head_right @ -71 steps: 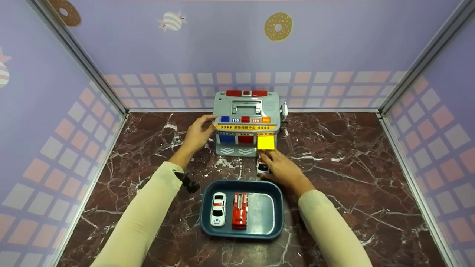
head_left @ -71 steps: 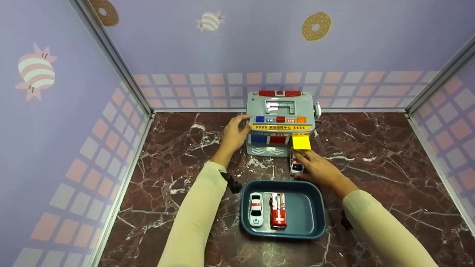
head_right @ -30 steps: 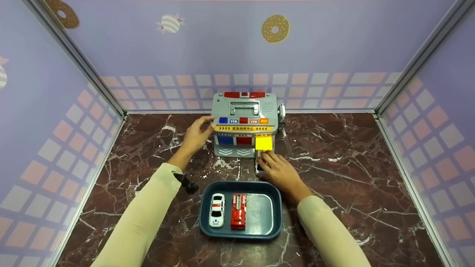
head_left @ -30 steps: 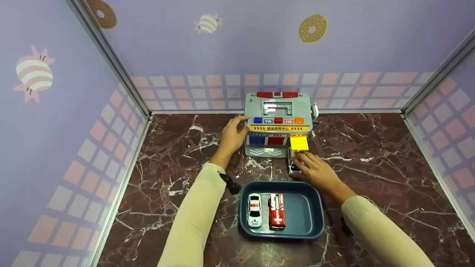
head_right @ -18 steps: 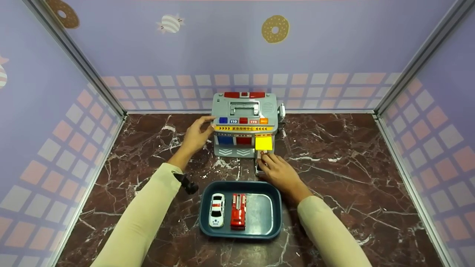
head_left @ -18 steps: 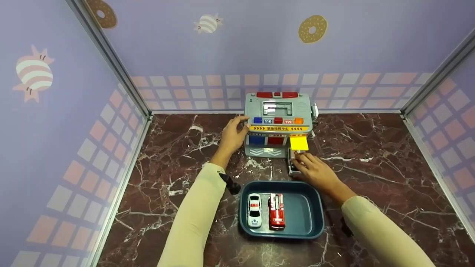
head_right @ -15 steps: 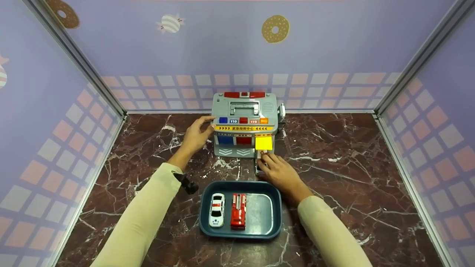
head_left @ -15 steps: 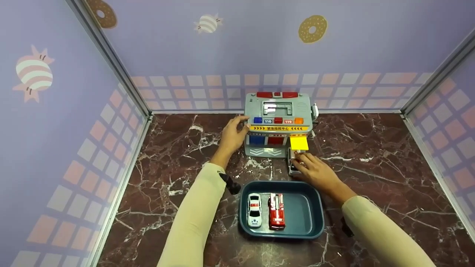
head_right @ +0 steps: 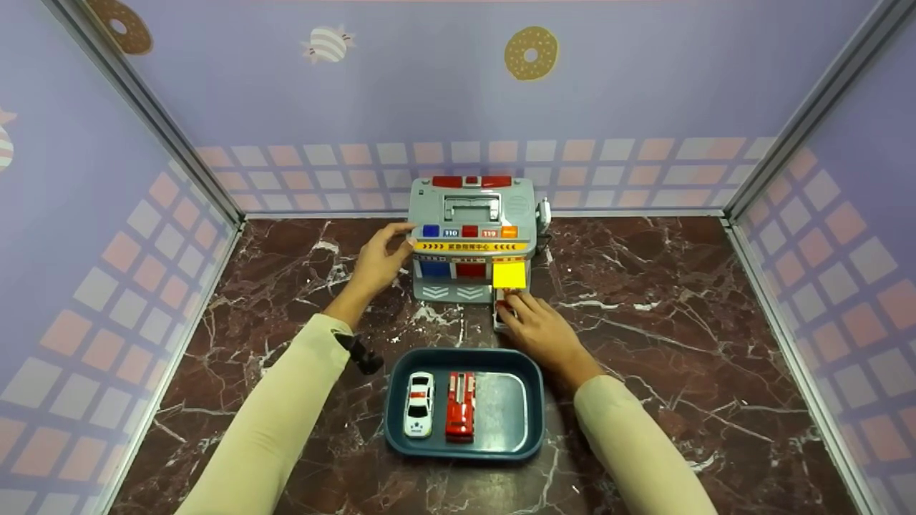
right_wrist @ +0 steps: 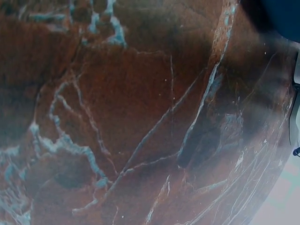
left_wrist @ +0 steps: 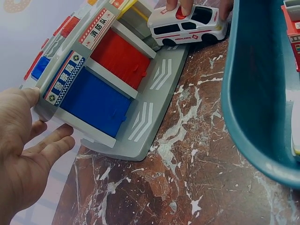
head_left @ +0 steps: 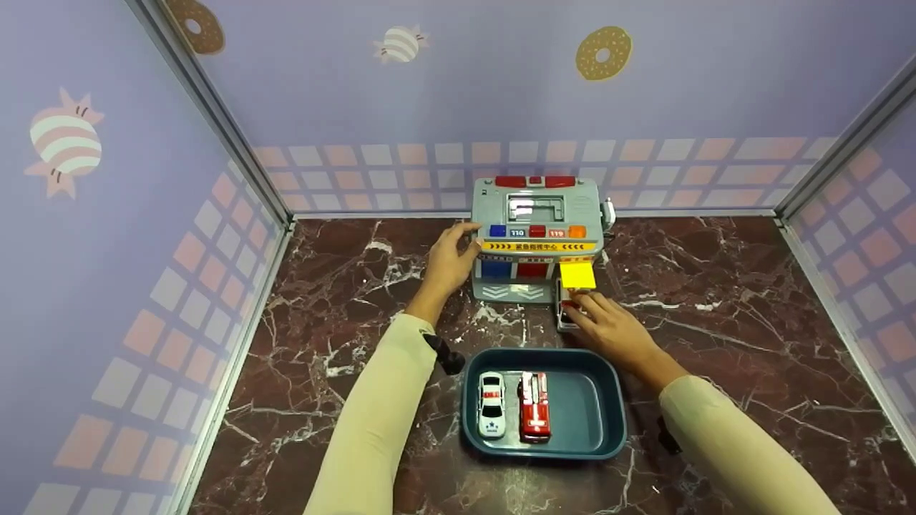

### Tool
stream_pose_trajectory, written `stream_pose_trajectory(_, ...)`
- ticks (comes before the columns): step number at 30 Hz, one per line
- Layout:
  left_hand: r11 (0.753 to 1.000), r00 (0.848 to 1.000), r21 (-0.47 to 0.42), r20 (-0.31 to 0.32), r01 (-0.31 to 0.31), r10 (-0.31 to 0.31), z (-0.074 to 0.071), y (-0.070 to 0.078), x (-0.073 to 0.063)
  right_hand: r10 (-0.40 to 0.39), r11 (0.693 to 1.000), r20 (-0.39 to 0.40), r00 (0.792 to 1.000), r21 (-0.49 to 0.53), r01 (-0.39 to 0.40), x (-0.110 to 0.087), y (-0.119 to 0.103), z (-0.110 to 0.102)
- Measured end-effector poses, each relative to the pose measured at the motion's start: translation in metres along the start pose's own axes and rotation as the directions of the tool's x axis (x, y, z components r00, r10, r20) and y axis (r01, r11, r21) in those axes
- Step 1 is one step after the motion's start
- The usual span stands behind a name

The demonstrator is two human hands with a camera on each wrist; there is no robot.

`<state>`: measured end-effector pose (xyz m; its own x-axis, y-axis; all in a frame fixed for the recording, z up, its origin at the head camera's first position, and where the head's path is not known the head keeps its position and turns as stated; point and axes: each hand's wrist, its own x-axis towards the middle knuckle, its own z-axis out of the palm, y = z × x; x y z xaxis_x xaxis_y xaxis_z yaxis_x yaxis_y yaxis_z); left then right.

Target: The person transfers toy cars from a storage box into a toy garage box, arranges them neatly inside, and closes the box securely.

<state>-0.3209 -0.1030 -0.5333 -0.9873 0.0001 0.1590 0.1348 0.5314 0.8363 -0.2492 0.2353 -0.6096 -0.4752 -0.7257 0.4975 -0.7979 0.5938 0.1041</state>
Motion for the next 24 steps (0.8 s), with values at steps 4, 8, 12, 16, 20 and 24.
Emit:
stream_pose_trajectory(4, 1.000, 1.000, 0.004, -0.008, -0.002, 0.002, 0.0008, -0.0014, 0.0004, 0.001, 1.000, 0.005, 1.000, -0.010, -0.001, 0.0011, -0.0001, 0.0006)
stream_pose_trajectory(8, 1.000, 1.000, 0.007, -0.009, 0.003, -0.003, 0.0013, -0.0016, 0.0002, -0.009, 0.999, 0.005, 1.000, -0.037, 0.009, 0.0019, 0.0000, 0.0013)
stream_pose_trajectory(12, 1.000, 1.000, 0.012, -0.006, 0.005, -0.005, 0.0015, -0.0011, -0.0002, -0.024, 0.997, -0.005, 1.000, -0.077, 0.024, 0.0019, -0.0001, 0.0028)
stream_pose_trajectory(16, 1.000, 1.000, 0.013, -0.007, -0.002, 0.002, 0.0013, -0.0012, -0.0004, -0.036, 0.993, -0.018, 0.999, -0.117, 0.034, 0.0011, 0.0002, 0.0054)
stream_pose_trajectory(20, 1.000, 1.000, 0.013, -0.012, -0.006, 0.006, 0.0012, -0.0016, -0.0001, -0.038, 0.992, -0.022, 0.999, -0.124, 0.035, 0.0008, 0.0008, 0.0068)
stream_pose_trajectory(24, 1.000, 1.000, 0.010, -0.016, 0.002, -0.002, 0.0010, -0.0022, -0.0004, -0.043, 0.990, -0.009, 0.999, -0.132, 0.041, -0.0006, 0.0011, 0.0066)
